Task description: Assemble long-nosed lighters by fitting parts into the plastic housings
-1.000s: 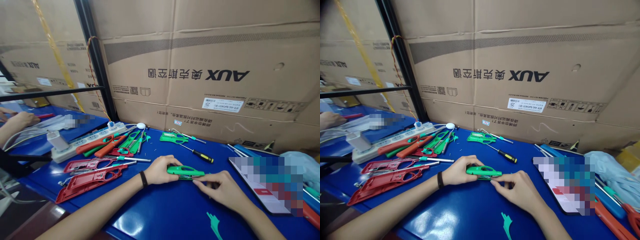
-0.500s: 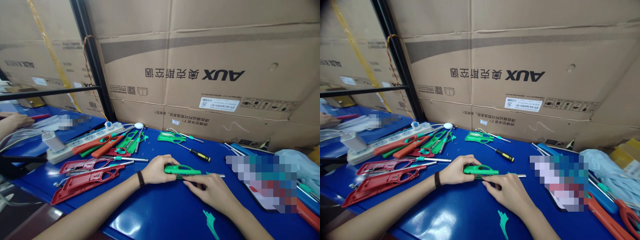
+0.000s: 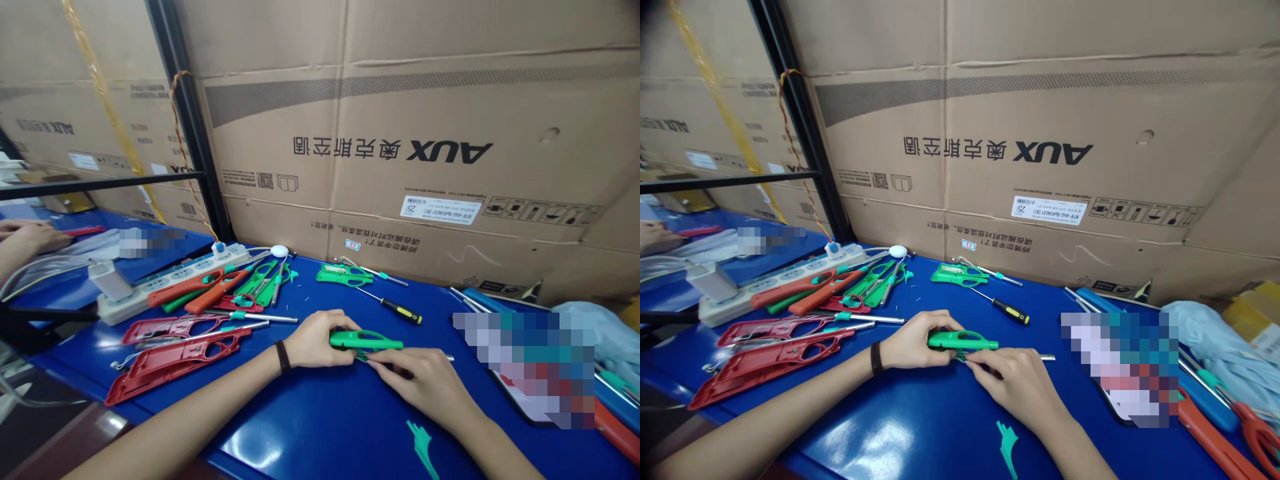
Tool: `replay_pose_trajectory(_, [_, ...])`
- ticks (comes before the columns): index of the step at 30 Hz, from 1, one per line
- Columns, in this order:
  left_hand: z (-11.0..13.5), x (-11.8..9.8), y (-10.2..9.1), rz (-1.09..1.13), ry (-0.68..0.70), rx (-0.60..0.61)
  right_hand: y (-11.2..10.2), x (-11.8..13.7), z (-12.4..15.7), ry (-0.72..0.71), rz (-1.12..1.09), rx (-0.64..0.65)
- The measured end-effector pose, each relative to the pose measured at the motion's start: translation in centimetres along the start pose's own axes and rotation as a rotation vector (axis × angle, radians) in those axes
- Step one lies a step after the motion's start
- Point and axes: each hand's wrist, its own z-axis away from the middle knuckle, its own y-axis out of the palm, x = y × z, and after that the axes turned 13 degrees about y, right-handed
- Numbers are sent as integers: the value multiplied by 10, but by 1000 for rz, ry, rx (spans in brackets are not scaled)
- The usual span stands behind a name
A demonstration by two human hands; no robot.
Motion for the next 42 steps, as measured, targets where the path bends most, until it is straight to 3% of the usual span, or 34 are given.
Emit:
replay_pose_trajectory(3, [0, 1, 0, -3, -5, 0, -1, 0, 0, 23, 17, -48])
replay_pose_trajectory(9, [0, 2, 1, -26, -14, -2, 0, 4, 0, 45, 58, -4])
replay_pose_trajectory(32, [-1, -2, 1, -96, 22, 19, 14, 10, -2, -52, 127, -203])
replay_pose_trajectory(42, [-2, -1, 1, -97, -18, 48, 12, 8, 0, -130, 209, -206])
